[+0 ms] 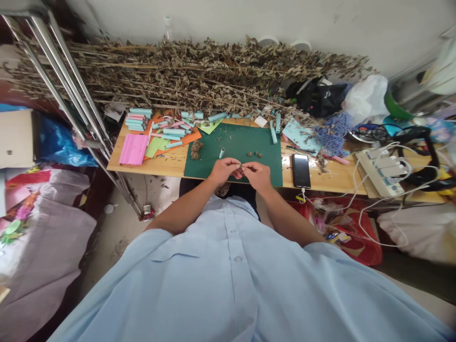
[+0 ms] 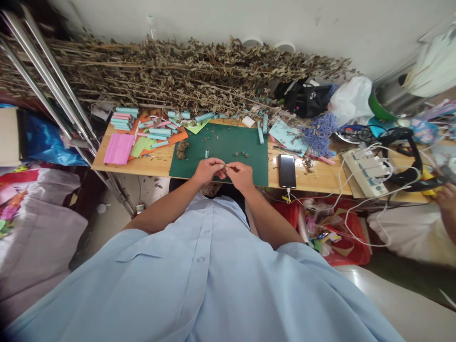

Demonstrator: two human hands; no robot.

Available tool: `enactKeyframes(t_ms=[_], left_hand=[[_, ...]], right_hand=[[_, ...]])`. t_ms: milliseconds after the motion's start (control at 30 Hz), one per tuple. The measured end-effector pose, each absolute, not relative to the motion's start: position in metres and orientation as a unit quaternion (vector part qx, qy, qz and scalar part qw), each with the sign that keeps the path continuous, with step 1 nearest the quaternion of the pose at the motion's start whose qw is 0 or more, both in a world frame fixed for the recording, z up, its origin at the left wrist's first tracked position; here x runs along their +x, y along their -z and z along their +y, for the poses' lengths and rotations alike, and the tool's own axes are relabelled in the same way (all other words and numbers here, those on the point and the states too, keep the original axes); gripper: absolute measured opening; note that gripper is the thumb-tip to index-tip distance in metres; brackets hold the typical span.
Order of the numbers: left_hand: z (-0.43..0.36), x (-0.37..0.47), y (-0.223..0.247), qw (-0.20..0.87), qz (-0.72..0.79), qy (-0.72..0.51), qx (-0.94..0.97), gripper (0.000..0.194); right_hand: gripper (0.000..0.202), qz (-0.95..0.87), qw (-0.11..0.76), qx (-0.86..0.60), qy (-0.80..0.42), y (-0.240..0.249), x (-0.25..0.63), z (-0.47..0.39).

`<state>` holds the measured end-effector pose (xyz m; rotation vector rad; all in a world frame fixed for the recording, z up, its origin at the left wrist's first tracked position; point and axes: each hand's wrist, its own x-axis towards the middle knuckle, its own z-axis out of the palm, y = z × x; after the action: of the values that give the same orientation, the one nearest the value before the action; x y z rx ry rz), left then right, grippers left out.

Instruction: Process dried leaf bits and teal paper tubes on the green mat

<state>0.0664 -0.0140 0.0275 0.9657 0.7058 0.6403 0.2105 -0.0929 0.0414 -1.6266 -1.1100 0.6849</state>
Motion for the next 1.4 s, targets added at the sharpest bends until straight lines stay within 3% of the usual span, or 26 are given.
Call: enactKeyframes(t_ms=[100,267,433,600,833,1200,1300,1400], left_hand=[[-0.014,0.067,-0.027,0.783,0.329,-0.301,0.433,0.039],[-0.016,0.067,-0.023,0.783,0.319,-0.311,0.434,0.041],[-0.016,0.068,-0.02,0.778,0.315,-0.311,0.446,0.04],[-0.016,0.068,-0.018,0.773,0.307,-0.315,0.456,0.04],[-0.017,0.067,-0.021,0.771,0.312,-0.305,0.464,0.039],[-0.017,0.067,-0.021,0.77,0.307,-0.315,0.462,0.042],[-0.017,0.068,-0.021,0.774,0.305,-0.319,0.455,0.043],[-0.016,0.068,-0.021,0.775,0.298,-0.328,0.451,0.044]], right_hand=[[0.028,-0.363,0.556,-0.646,-0.376,-0.034,0.218,-0.088],[0.032,-0.315,0.589,-0.674,-0.314,-0.028,0.248,-0.081],[0.024,-0.435,0.427,-0.776,-0.164,-0.024,0.284,-0.076],[0.019,-0.571,0.255,-0.779,-0.049,-0.022,0.288,-0.067],[0.027,-0.635,0.183,-0.75,-0.036,-0.024,0.282,-0.063],[0.029,-0.574,0.296,-0.76,-0.074,-0.031,0.292,-0.08],[0.025,-0.538,0.353,-0.761,-0.077,-0.035,0.283,-0.088],[0.027,-0.506,0.427,-0.733,-0.158,-0.039,0.264,-0.097]])
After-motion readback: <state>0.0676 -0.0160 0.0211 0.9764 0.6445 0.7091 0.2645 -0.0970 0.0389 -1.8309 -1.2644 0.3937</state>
